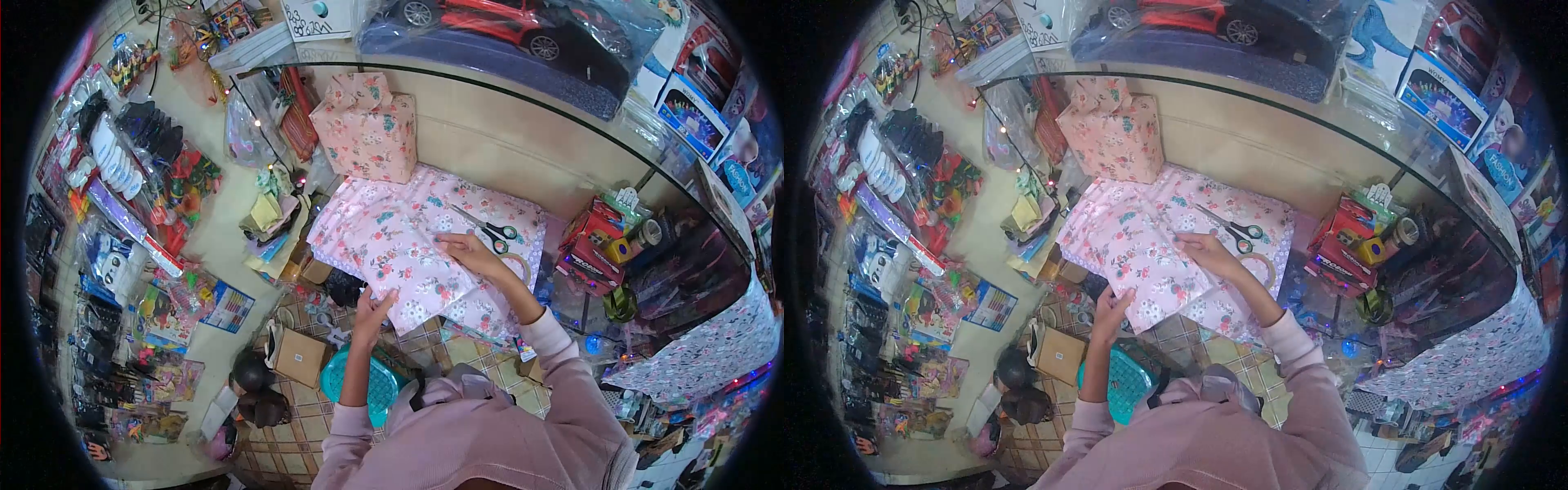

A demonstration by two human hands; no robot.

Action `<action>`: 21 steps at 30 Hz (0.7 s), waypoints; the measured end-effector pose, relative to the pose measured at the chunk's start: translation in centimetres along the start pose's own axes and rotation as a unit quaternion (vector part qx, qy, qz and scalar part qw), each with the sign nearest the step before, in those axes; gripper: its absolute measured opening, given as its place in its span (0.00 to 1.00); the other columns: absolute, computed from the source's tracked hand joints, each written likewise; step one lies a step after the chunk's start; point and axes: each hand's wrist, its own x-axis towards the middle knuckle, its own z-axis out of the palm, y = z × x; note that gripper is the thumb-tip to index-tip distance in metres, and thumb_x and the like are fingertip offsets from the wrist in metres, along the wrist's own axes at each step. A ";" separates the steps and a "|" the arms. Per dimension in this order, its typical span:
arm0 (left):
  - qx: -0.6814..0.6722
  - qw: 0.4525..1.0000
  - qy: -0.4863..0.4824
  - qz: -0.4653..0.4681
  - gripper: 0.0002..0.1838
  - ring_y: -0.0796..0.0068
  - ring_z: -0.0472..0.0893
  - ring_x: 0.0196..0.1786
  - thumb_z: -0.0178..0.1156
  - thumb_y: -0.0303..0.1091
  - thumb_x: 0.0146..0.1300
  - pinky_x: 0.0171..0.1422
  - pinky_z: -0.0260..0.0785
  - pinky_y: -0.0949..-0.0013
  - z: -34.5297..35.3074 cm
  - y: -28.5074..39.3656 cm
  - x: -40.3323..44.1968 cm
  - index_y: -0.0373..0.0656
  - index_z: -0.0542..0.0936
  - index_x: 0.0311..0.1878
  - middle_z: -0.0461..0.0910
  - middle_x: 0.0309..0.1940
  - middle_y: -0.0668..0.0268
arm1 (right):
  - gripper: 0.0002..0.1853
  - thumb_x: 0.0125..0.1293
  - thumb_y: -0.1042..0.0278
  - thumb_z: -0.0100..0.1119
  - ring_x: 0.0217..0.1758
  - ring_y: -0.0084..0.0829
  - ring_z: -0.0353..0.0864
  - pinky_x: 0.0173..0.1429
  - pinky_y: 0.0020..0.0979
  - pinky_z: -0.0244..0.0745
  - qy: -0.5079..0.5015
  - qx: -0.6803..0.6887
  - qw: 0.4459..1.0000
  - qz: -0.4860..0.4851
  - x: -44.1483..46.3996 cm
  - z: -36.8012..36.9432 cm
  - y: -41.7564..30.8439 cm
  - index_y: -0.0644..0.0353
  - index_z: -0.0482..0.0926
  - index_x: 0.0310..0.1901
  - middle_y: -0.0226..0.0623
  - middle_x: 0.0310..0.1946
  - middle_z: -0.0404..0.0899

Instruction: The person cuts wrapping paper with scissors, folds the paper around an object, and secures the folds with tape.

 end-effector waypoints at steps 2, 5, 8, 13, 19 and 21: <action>-0.005 1.000 0.016 0.015 0.25 0.79 0.80 0.42 0.65 0.31 0.62 0.46 0.73 0.74 0.6 0.0 0.2 0.35 0.68 0.59 0.80 0.45 0.63 | 0.24 0.67 0.61 0.57 0.46 0.26 0.79 0.52 0.25 0.73 -0.011 -0.021 0.999 -0.042 0.3 -0.9 0.9 0.70 0.73 0.58 0.43 0.46 0.81; 0.015 0.998 0.042 0.033 0.29 0.75 0.80 0.45 0.62 0.31 0.64 0.49 0.74 0.71 1.3 -0.3 0.6 0.33 0.62 0.64 0.80 0.46 0.59 | 0.22 0.66 0.64 0.57 0.47 0.30 0.80 0.52 0.27 0.74 0.026 -0.048 0.998 -0.044 -1.7 -1.2 -0.6 0.68 0.74 0.58 0.44 0.46 0.81; 0.020 0.994 0.099 0.040 0.37 0.73 0.80 0.43 0.62 0.32 0.64 0.47 0.75 0.70 2.7 -0.9 0.6 0.32 0.52 0.68 0.79 0.47 0.56 | 0.20 0.66 0.66 0.58 0.46 0.31 0.81 0.50 0.29 0.75 0.053 -0.092 0.993 -0.052 -3.1 -2.3 -0.5 0.67 0.74 0.56 0.45 0.47 0.80; 0.022 0.995 0.047 0.079 0.42 0.76 0.80 0.39 0.60 0.33 0.66 0.34 0.74 0.74 4.0 -1.2 0.5 0.36 0.43 0.73 0.80 0.42 0.55 | 0.18 0.65 0.67 0.59 0.47 0.31 0.80 0.52 0.31 0.75 0.096 -0.135 0.981 -0.105 -5.0 -3.7 -0.2 0.66 0.75 0.54 0.44 0.49 0.79; 0.173 0.982 -0.080 0.002 0.37 0.79 0.79 0.31 0.57 0.32 0.67 0.33 0.72 0.76 2.8 -1.4 0.4 0.34 0.51 0.73 0.82 0.38 0.60 | 0.19 0.62 0.67 0.61 0.51 0.35 0.79 0.56 0.32 0.72 0.097 -0.265 0.955 -0.094 -7.1 -3.0 -1.8 0.64 0.76 0.53 0.46 0.52 0.78; 0.177 0.980 -0.079 0.046 0.34 0.81 0.78 0.31 0.57 0.33 0.67 0.34 0.71 0.77 3.2 -1.6 0.2 0.33 0.55 0.71 0.82 0.37 0.61 | 0.18 0.63 0.65 0.60 0.58 0.42 0.76 0.61 0.34 0.70 0.088 -0.246 0.962 -0.085 -7.3 -3.0 -2.1 0.64 0.77 0.52 0.48 0.54 0.77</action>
